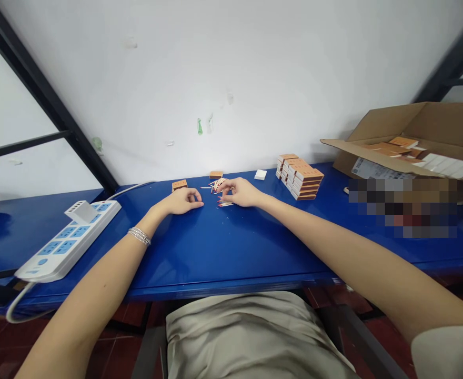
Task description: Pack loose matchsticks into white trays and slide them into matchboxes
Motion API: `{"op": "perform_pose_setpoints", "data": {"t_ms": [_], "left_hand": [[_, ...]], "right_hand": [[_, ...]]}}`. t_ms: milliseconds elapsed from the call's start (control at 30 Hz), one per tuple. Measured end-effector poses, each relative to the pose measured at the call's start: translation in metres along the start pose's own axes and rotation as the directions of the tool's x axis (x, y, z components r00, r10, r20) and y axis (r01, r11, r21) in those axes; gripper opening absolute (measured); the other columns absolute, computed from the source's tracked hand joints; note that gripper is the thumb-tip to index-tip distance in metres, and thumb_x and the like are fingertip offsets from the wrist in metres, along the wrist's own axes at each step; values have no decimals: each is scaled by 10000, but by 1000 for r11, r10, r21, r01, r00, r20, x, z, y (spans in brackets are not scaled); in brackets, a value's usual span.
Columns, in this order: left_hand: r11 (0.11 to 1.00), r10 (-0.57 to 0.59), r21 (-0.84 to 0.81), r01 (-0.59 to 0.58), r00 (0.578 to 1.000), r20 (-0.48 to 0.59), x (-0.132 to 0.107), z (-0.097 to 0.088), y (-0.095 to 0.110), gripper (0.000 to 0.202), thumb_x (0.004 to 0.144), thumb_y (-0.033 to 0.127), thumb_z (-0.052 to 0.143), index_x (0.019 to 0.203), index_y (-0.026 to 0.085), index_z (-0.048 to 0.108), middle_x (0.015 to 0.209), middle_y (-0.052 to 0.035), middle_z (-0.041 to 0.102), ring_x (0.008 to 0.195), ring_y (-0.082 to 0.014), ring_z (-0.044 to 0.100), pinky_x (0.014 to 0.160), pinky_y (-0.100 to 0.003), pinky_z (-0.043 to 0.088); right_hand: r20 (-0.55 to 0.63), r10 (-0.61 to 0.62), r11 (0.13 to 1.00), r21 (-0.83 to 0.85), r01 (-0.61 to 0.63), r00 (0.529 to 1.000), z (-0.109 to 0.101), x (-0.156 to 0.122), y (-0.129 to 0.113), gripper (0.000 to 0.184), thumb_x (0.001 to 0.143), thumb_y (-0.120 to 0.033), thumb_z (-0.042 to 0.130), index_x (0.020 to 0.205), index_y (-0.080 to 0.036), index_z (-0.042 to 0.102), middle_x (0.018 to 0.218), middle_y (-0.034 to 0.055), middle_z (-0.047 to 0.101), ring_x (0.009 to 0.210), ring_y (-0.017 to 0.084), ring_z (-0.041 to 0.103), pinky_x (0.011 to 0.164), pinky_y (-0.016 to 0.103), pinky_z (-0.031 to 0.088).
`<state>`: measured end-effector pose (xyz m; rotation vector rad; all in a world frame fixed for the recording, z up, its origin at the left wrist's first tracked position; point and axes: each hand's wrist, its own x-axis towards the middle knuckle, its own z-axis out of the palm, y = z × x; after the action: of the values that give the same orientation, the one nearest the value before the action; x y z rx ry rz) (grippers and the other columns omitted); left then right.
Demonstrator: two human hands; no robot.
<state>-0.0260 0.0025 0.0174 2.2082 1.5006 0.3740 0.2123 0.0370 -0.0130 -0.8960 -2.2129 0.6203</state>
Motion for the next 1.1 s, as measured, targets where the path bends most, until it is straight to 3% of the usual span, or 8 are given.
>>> {"op": "perform_pose_setpoints", "data": {"t_ms": [400,600,733,900,1100], "left_hand": [[1000,-4,16,4,1000,11,1,0,-1,293,763,430,637,893,168,616,657,-1,571,578,-129,513,555,-256,387],[1000,7,16,-7,1000,16,2,0,-3,306,757,442,641,889,166,617,667,-8,581,581,-132,515,559,-261,395],[1000,11,11,-12,1000,10,1,0,-2,298,758,435,647,886,168,616,658,-7,580,578,-129,517,557,-257,390],[1000,7,19,-7,1000,7,0,0,-2,287,759,424,647,882,167,612,657,-5,578,574,-129,510,555,-259,390],[1000,8,10,-8,1000,13,0,0,-1,290,764,422,644,891,164,617,659,-7,576,579,-129,517,566,-259,394]], "right_hand": [[7,9,1000,-18,-9,1000,-1,1,3,234,742,-178,689,968,-156,745,854,33,736,727,125,611,736,251,449],[-144,142,947,-267,-177,979,-8,4,23,233,777,-143,633,986,-162,734,931,66,740,833,179,651,758,266,454],[-117,146,920,-348,-178,982,-7,6,29,176,806,-192,627,948,-178,730,906,61,727,834,188,643,762,272,448],[-80,102,901,-414,-126,992,0,8,19,196,861,-241,580,986,-218,729,928,64,691,837,188,618,752,275,434],[-80,179,869,-454,-196,981,5,11,15,168,880,-233,540,939,-208,695,1007,96,668,874,221,617,716,297,428]]}}
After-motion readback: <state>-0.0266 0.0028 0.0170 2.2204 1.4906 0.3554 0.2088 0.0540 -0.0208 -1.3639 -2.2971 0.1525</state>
